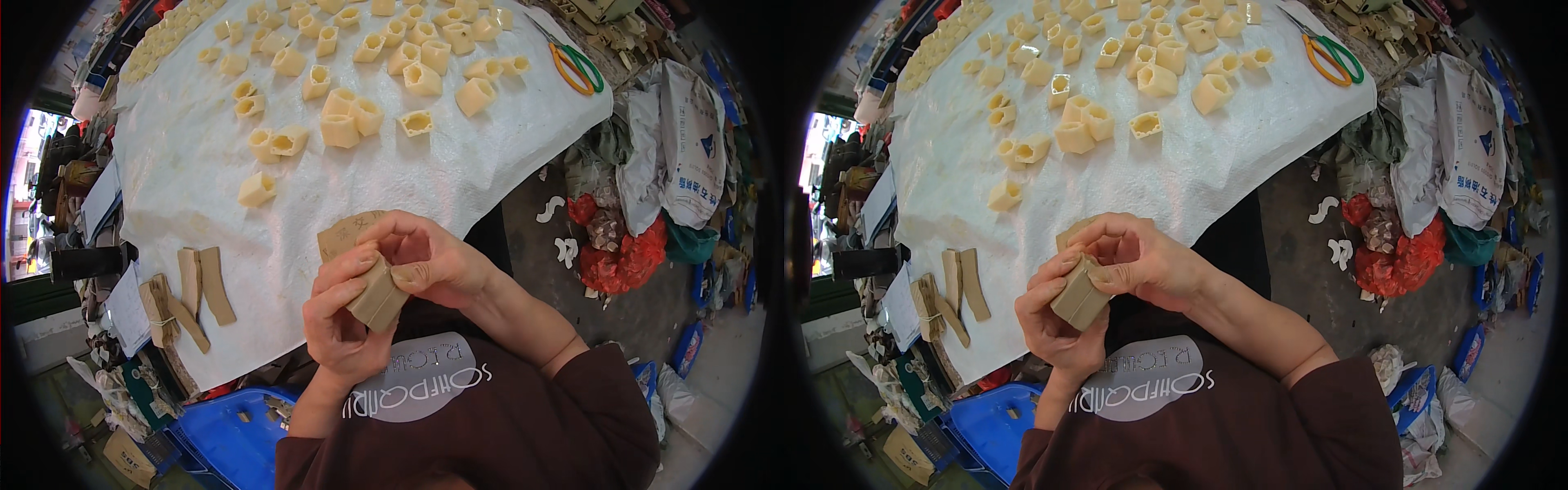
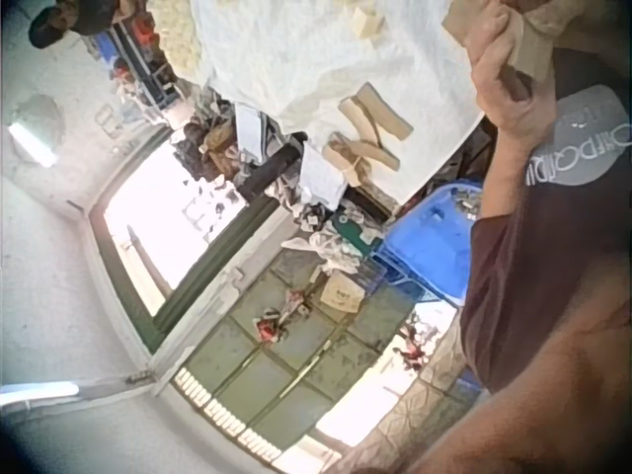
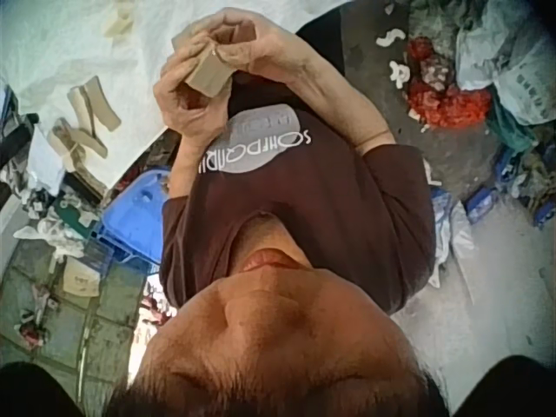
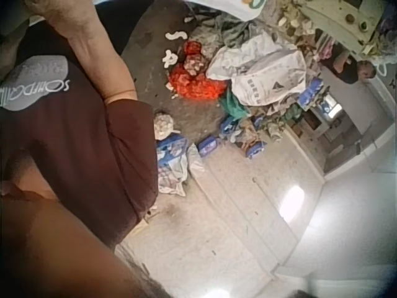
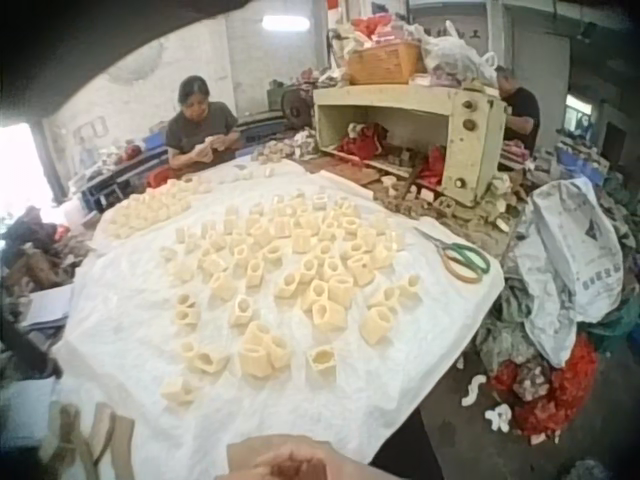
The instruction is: The person sands the edges of small, hollow, yellowish plastic components using a piece of sandpaper. They handle the parts one at a time, rotating them to smooth the surfaces, and place the finished items on a white sheet on the table.
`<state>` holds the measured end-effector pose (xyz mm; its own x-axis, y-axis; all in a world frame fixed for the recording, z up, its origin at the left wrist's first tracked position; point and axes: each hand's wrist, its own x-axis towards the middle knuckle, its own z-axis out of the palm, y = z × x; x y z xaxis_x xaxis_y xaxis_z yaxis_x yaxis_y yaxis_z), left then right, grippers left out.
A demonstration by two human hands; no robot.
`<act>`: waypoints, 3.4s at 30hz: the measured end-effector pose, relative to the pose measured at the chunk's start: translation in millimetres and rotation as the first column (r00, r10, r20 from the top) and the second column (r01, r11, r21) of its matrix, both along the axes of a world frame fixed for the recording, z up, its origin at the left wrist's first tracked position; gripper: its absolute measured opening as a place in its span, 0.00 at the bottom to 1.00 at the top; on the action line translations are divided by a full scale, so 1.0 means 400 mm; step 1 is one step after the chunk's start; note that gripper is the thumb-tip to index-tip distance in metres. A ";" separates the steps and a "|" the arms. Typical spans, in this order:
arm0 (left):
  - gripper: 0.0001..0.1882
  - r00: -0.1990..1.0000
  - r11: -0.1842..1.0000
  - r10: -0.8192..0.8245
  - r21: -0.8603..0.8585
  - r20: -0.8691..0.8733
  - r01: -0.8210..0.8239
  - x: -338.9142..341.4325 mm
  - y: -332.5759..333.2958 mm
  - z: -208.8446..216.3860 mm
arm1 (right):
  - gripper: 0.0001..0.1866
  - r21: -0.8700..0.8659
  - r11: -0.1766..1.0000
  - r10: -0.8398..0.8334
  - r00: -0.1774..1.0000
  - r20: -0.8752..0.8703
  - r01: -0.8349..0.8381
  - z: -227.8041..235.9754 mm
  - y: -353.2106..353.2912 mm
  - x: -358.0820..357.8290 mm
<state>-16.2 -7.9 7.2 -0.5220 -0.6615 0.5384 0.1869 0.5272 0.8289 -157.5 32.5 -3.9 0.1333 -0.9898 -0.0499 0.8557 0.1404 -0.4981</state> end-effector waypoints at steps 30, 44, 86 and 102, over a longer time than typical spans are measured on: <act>0.30 0.984 0.973 0.102 -0.189 -0.147 -0.129 -0.043 -0.047 -0.079 | 0.13 0.029 0.983 -0.142 0.843 -0.519 0.183 0.061 0.007 0.012; 0.32 0.979 0.914 0.199 -0.351 -0.050 -0.204 -0.029 -0.049 -0.081 | 0.15 -0.024 0.979 -0.166 0.726 -0.667 0.201 0.072 0.019 0.040; 0.28 0.994 1.000 0.016 0.018 -0.112 -0.014 -0.033 -0.012 -0.054 | 0.09 0.039 0.994 -0.065 0.841 -0.537 0.101 0.013 0.012 -0.021; 0.30 0.930 0.618 0.066 0.746 -0.361 0.246 -0.003 -0.006 -0.013 | 0.19 -0.338 0.920 -0.363 0.755 -0.546 0.199 0.005 -0.008 0.006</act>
<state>-17.3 -10.2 1.8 -0.5017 -0.8650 -0.0042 0.5296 -0.3110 0.7892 -154.9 29.3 -1.9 -0.1271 -0.9664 0.2234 0.3626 -0.2549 -0.8964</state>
